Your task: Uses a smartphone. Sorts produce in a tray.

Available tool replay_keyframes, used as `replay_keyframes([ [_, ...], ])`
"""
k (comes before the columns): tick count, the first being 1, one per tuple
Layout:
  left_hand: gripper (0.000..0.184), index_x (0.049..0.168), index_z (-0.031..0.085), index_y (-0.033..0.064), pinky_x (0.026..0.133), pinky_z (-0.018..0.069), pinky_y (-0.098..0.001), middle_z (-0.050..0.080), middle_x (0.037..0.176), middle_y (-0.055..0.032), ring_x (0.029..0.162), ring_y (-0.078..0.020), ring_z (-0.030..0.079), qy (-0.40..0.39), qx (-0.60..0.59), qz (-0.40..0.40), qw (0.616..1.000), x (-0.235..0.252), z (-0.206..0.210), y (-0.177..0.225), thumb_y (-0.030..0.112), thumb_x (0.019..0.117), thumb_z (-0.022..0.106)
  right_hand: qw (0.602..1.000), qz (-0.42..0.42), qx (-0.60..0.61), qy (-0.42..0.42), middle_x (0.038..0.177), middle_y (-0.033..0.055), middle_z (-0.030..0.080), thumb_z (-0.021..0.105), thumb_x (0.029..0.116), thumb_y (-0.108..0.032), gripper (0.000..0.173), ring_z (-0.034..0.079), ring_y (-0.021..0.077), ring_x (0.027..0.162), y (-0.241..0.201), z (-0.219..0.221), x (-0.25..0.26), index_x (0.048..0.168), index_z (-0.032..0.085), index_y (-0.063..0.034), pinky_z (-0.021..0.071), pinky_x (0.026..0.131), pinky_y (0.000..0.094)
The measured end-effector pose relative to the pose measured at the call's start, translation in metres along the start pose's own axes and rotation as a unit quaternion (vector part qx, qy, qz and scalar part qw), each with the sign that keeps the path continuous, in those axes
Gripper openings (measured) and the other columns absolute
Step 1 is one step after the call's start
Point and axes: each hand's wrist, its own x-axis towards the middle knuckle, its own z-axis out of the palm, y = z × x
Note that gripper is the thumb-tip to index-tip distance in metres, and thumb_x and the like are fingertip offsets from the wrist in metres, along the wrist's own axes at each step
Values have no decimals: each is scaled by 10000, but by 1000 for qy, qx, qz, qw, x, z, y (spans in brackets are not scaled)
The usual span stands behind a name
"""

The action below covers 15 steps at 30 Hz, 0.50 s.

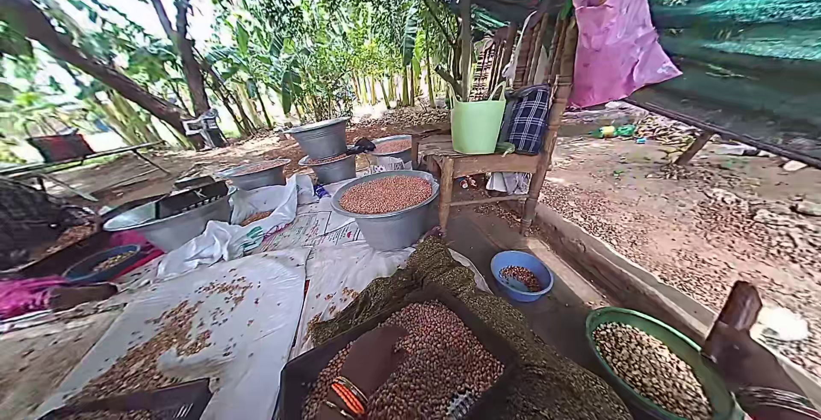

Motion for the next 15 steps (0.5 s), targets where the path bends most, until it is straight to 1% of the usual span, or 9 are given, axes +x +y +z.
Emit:
replay_keyframes([
  [1,404,1382,635,125,974,525,-547,720,1142,-161,1045,-328,693,21,-49,3,999,3,7,-12,279,1009,624,981,147,32,121,856,12,611,420,1075,-206,275,617,48,716,-20,62,20,1204,522,15,527,652,251],
  [2,406,1378,634,110,946,534,-529,719,1069,-160,975,-316,693,40,-94,10,995,6,14,-25,268,1003,638,942,275,45,189,744,-40,562,442,1041,-249,171,561,43,615,-42,122,45,1057,544,-112,490,574,236],
  [3,404,1371,636,98,916,545,-510,716,1013,-155,918,-298,691,55,-130,18,990,8,19,-35,259,1001,649,915,351,74,187,750,-36,570,420,1043,-289,189,571,67,607,-60,172,63,1048,538,-141,505,554,258],
  [4,392,1353,643,77,875,553,-492,712,966,-154,861,-283,684,72,-163,32,983,9,22,-43,237,996,658,895,392,141,159,814,-8,595,376,1061,-330,249,589,110,647,-76,218,72,1113,531,-143,512,575,306],
  [6,358,1306,667,52,798,546,-420,693,902,-127,774,-223,645,110,-219,52,968,9,25,-56,197,979,668,850,415,318,60,837,18,691,325,1020,-472,399,673,146,660,-88,302,76,1108,572,-171,579,576,328],
  [8,351,1292,667,40,752,548,-340,684,901,-90,739,-151,627,148,-280,55,947,6,24,-65,179,971,675,773,450,445,-46,876,76,710,472,934,-532,445,691,198,684,-100,380,70,1094,615,-142,590,594,355],
  [10,373,1297,649,29,697,544,-282,667,879,-37,700,-88,609,194,-351,54,915,5,26,-72,187,960,674,733,498,446,-126,879,96,696,433,981,-456,395,680,205,666,-111,449,60,1104,584,-112,582,570,349],
  [12,416,1314,609,7,677,554,-253,668,879,-3,689,-59,621,237,-431,46,869,8,30,-79,185,944,675,721,553,379,-178,849,89,657,389,1053,-343,299,641,189,624,-125,509,54,1131,542,-98,551,531,331],
  [15,585,1438,437,-31,645,603,-288,693,977,-46,720,-123,688,255,-555,42,790,13,35,-87,207,940,630,702,608,301,-216,815,74,634,523,1044,-241,185,616,162,621,-137,574,38,1126,571,-83,541,549,307],
])
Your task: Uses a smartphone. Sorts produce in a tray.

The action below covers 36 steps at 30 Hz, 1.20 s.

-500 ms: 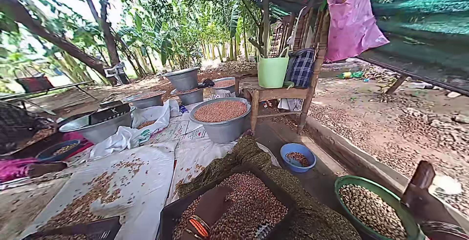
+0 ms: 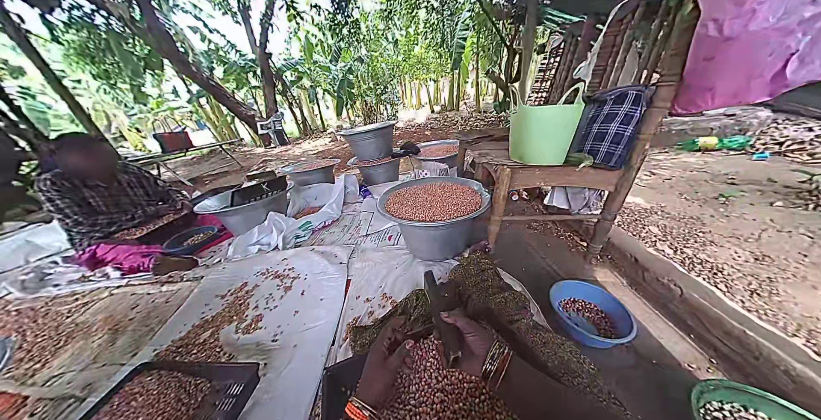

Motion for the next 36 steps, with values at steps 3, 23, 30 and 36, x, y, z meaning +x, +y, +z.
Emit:
replay_keyframes([
  [3,802,1538,278,2,642,629,-349,685,1139,-105,833,-199,726,25,-76,-25,996,0,1,1,374,923,633,983,-15,-181,-39,1051,104,644,655,940,-140,473,660,164,865,33,9,24,1363,459,-62,571,768,327],
  [23,449,1359,470,7,782,613,-335,682,1114,-143,910,-189,713,213,-164,-130,954,1,19,8,-33,931,601,969,2,-246,-19,883,64,672,327,1141,-269,415,665,120,817,34,-28,40,1088,647,-9,561,762,302],
  [30,375,1360,468,14,839,605,-346,670,1146,-122,953,-178,702,167,-195,-102,961,2,12,-8,-41,992,508,950,156,88,-257,1154,144,733,154,1064,-614,710,718,279,1054,51,-31,28,1271,627,-126,603,882,474],
  [36,207,1169,519,44,843,578,-313,641,1065,-62,941,-140,660,137,-161,-50,976,-1,20,-10,16,970,571,969,99,56,-218,1044,110,739,143,1123,-415,575,726,207,968,59,-29,20,1217,623,-115,611,840,403],
])
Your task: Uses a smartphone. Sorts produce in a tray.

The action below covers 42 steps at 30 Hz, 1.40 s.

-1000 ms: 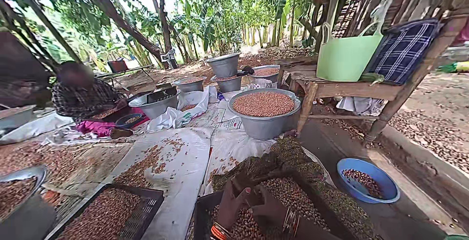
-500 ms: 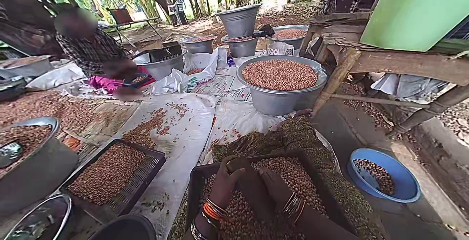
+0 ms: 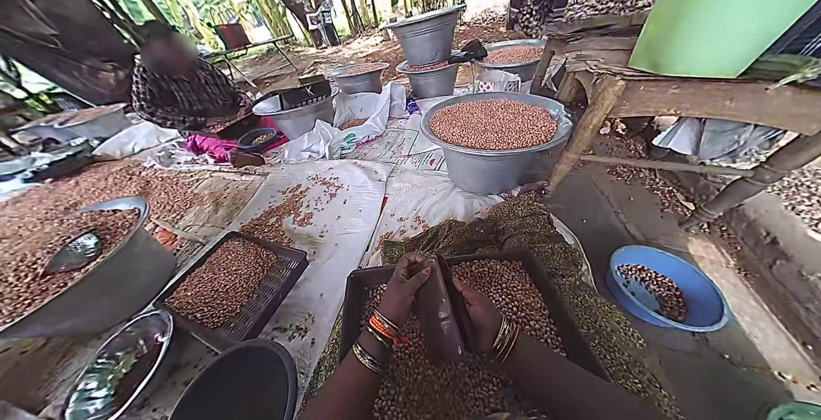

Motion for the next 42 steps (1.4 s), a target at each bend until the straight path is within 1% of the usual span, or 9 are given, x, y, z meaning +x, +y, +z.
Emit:
replay_keyframes([
  [2,52,1047,536,85,816,558,-274,654,963,-15,883,-95,649,29,-34,7,999,0,0,-3,72,1011,501,1000,2,0,18,985,97,747,151,1122,-388,562,735,186,913,0,0,-2,1153,642,-116,620,793,373],
  [5,376,1166,564,14,897,552,-317,694,1048,-87,988,-143,667,61,-72,-27,995,-4,0,2,227,1101,261,999,-12,7,44,949,81,752,159,1123,-362,538,739,163,886,-2,1,-4,1109,640,-120,623,766,343],
  [8,576,1119,610,42,792,607,-283,752,984,-70,910,-124,727,76,-138,-44,987,-12,8,18,339,1126,116,996,-59,12,73,965,73,750,167,1130,-368,526,738,155,906,-3,0,-2,1147,629,-116,621,785,342],
  [13,465,1503,310,54,925,566,-249,646,1287,-66,1097,-76,661,63,-71,-14,995,-11,-1,14,267,1105,197,989,-115,70,65,979,88,759,175,1123,-398,545,748,177,914,-14,-8,2,1138,639,-112,632,793,374],
  [19,692,1561,210,-44,1028,503,-262,511,1443,-173,1245,-122,579,52,85,81,992,-2,-3,7,228,990,491,981,-162,97,39,1051,102,770,126,1112,-480,628,757,206,975,-31,-17,4,1224,625,-116,640,835,409],
  [24,699,1396,500,-120,1131,423,-472,531,1446,-293,1352,-359,526,63,420,291,857,-10,3,-3,435,984,607,968,-218,96,75,1082,98,754,97,1103,-519,646,745,214,1000,-54,-19,3,1280,577,-125,633,840,431],
  [30,305,1091,715,93,1182,349,-537,632,1399,-139,1383,-354,517,-115,531,402,737,-31,38,-16,365,982,629,957,-261,114,51,1126,99,743,86,1091,-553,669,729,222,1052,-72,-31,3,1302,570,-142,619,877,448],
  [35,262,1041,723,81,1192,315,-562,617,1420,-154,1397,-356,508,-163,545,387,725,-36,46,-27,321,943,682,956,-263,124,42,1137,99,741,103,1078,-587,672,730,231,1055,-76,-36,3,1308,562,-153,619,872,466],
  [42,341,983,691,66,1185,321,-580,612,1423,-146,1403,-372,494,-109,540,390,738,-30,39,-25,389,1009,585,954,-282,100,27,1125,97,745,118,1101,-522,636,727,214,1062,-66,-36,7,1286,580,-126,612,905,436],
])
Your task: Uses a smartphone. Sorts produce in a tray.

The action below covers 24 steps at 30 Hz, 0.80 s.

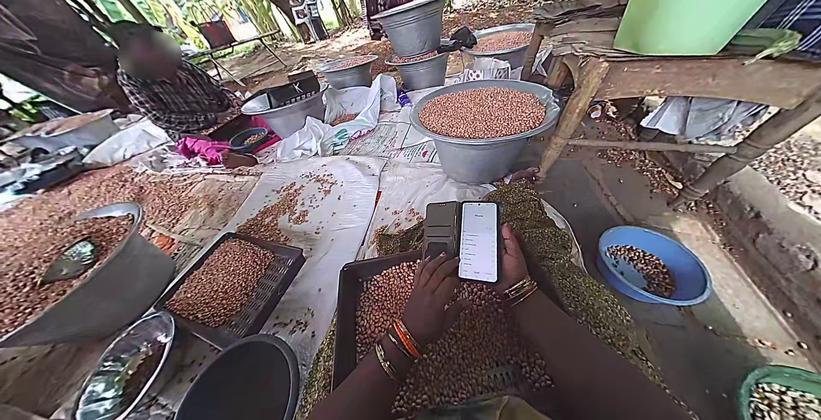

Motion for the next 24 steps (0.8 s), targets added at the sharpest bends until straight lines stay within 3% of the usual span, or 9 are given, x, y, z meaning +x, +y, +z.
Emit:
replay_keyframes([
  [5,337,923,647,81,1190,320,-560,620,1403,-158,1395,-365,503,22,7,-4,1000,1,-4,-3,387,1030,553,997,50,-11,-59,1156,110,747,146,1081,-575,677,725,225,1088,6,-4,-5,1287,605,-122,605,929,441],
  [7,345,907,634,81,1184,325,-555,625,1391,-160,1387,-364,508,25,7,-7,1000,1,-5,-3,390,1033,548,994,58,-10,-92,1172,103,747,232,1069,-596,642,721,218,1101,8,-6,-6,1284,620,-132,602,940,437],
  [9,360,905,630,85,1174,337,-550,633,1377,-155,1380,-361,514,30,14,-6,999,2,-6,-4,404,1039,530,990,69,0,-120,1172,101,750,398,1023,-636,606,723,219,1101,10,-6,-8,1267,657,-146,599,946,441],
  [11,337,904,631,83,1179,327,-555,632,1383,-151,1390,-360,506,28,11,-12,999,2,-8,-5,384,1031,549,988,77,1,-135,1184,101,747,434,1005,-653,611,719,220,1112,11,-5,-9,1271,661,-151,595,954,446],
  [20,379,897,626,81,1173,324,-571,638,1371,-160,1384,-383,506,31,20,-28,999,4,-16,-8,410,1048,515,985,86,-10,-148,1183,101,750,529,954,-675,628,722,216,1112,14,-5,-11,1255,681,-145,594,963,437],
  [24,377,892,622,83,1180,318,-566,649,1353,-153,1386,-384,504,23,15,-24,999,5,-18,-10,412,1045,518,987,84,-12,-140,1194,115,743,473,981,-672,647,716,225,1123,15,-8,-10,1276,660,-127,588,972,445],
])
